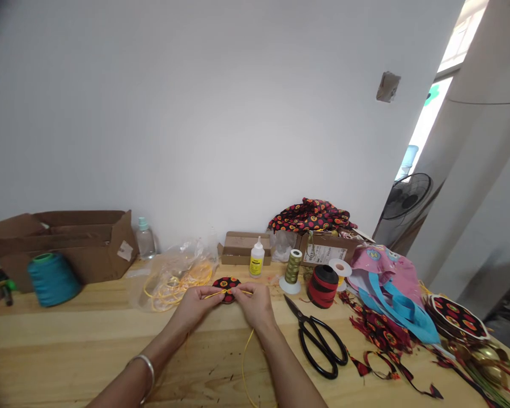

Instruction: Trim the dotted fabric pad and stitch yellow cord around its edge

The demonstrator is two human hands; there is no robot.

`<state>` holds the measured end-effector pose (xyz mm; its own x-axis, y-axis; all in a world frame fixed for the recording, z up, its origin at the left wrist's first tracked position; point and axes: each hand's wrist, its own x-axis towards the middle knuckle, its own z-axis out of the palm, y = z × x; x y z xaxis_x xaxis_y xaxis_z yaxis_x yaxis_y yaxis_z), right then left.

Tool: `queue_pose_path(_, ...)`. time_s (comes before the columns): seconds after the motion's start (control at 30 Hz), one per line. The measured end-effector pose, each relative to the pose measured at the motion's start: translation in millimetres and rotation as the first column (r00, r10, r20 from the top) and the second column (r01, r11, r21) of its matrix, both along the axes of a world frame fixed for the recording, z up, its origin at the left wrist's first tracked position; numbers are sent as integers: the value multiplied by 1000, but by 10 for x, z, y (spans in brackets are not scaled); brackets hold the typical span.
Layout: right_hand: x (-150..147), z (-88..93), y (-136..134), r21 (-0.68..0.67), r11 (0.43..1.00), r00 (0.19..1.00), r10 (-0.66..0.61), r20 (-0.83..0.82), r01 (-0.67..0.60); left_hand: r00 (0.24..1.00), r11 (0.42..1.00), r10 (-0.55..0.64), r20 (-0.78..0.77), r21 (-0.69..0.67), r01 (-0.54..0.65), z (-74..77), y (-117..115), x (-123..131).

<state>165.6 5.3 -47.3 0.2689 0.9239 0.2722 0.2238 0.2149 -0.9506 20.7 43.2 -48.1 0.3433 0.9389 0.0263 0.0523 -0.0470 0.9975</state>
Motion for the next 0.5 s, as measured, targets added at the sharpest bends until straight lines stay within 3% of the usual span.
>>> queue_pose_path(0.37, 11, 68, -30, 119, 989, 994, -85, -64, 92, 997, 997, -17, 74, -76, 23, 4, 8, -12)
queue_pose_path(0.5, 16, 58, -32, 182, 979, 992, -105, 74, 91, 996, 997, -8, 89, -70, 15, 8, -3, -14)
